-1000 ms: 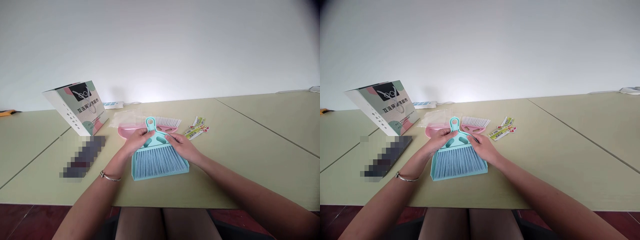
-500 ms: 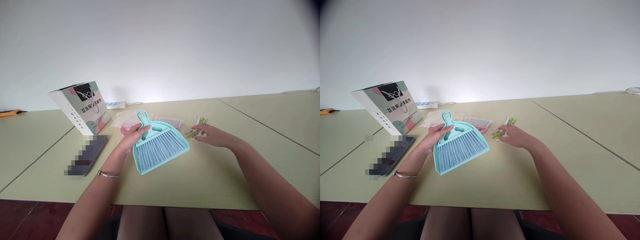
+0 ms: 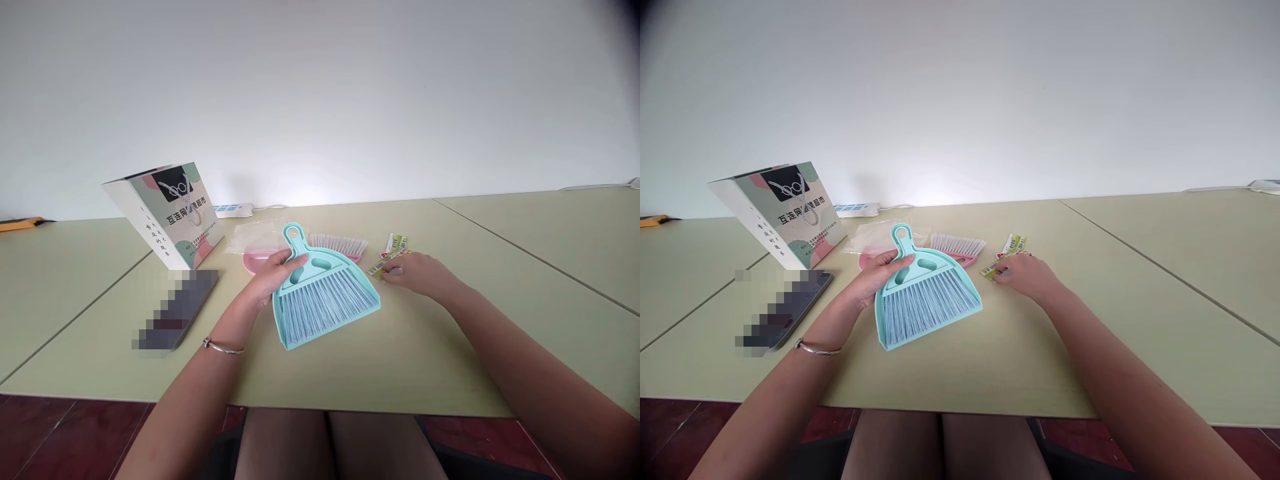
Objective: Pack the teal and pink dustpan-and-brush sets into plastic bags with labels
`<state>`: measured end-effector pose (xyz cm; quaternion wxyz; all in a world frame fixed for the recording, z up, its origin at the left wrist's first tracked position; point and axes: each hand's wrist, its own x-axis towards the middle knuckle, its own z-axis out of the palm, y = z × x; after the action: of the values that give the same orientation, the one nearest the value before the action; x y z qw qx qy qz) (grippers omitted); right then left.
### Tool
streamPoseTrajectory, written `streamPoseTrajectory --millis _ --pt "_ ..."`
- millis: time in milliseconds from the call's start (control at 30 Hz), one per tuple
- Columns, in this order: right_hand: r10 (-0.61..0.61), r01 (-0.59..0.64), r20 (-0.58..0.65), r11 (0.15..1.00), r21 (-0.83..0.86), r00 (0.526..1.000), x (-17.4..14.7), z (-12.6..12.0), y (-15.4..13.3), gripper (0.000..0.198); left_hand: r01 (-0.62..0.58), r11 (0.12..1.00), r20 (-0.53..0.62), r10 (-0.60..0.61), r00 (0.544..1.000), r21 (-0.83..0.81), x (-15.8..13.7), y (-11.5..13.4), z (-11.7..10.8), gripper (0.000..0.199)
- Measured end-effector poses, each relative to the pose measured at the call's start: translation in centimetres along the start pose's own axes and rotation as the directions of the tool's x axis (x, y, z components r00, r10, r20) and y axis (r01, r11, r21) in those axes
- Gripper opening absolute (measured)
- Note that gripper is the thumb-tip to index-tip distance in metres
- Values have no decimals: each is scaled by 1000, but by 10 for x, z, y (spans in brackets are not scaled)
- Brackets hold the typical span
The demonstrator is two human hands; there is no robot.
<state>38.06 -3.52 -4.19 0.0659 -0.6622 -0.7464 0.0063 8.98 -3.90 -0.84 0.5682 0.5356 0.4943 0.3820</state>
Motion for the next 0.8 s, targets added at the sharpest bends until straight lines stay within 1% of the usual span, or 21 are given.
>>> streamPoseTrajectory --millis 100,133,233,333,367,400,433,467,500,533,567,600,633,667,700,733,767,800 --pt "53 -55 88 998 26 995 -3 -4 -7 34 -11 1000 7 11 1000 -6 1 -1 0 39" --pt "66 -68 103 998 9 992 -3 -4 -9 34 -12 1000 7 12 1000 -9 2 -1 -1 39" --pt "65 -58 101 995 -76 993 -4 -2 -13 27 -9 1000 -3 9 1000 -18 2 -3 -1 39" --pt "82 -73 72 991 -111 994 -3 -1 -14 27 -10 1000 1 10 1000 -11 2 -2 0 40" --pt "84 -80 40 991 -104 996 -3 -2 -14 27 -11 1000 5 11 1000 -7 1 -2 0 40" --pt "70 -71 -26 994 -82 997 -4 -4 -13 26 -12 1000 9 12 1000 -4 1 -1 0 39" --pt "44 -49 -131 998 -39 990 -5 -6 -12 27 -14 1000 9 14 1000 -3 1 -1 0 39" --pt "20 -12 -268 999 30 963 -6 -9 -11 27 -16 1000 6 16 1000 -2 0 -1 0 38" --pt "19 38 -417 991 127 909 -7 -12 -11 27 -17 1000 4 17 1000 -2 0 -1 0 38" --pt "59 95 -551 964 248 833 -8 -15 -11 27 -18 1000 2 18 1000 -2 0 -1 1 38" --pt "139 154 -639 912 381 757 -10 -18 -11 27 -19 1000 3 19 1000 -3 1 -1 1 37" --pt "234 209 -669 833 512 706 -11 -21 -12 27 -18 1000 6 18 1000 -5 1 -2 1 37" --pt "311 264 -657 736 624 687 -13 -24 -13 27 -15 1000 7 15 1000 -7 1 -2 1 38" --pt "351 319 -630 634 704 693 -14 -25 -15 25 -12 1000 6 12 1000 -10 2 -3 1 38" --pt "350 373 -604 539 755 716 -15 -27 -17 25 -9 1000 2 9 1000 -11 2 -3 1 38" --pt "316 416 -583 461 784 748 -16 -27 -20 28 -7 1000 -4 7 1000 -9 2 -4 1 38" --pt "260 434 -564 420 797 784 -17 -28 -24 35 -4 1000 -9 4 1000 -5 2 -4 1 38" --pt "201 439 -545 400 804 814 -18 -27 -27 44 -3 1000 -14 3 1000 -1 2 -4 1 37"
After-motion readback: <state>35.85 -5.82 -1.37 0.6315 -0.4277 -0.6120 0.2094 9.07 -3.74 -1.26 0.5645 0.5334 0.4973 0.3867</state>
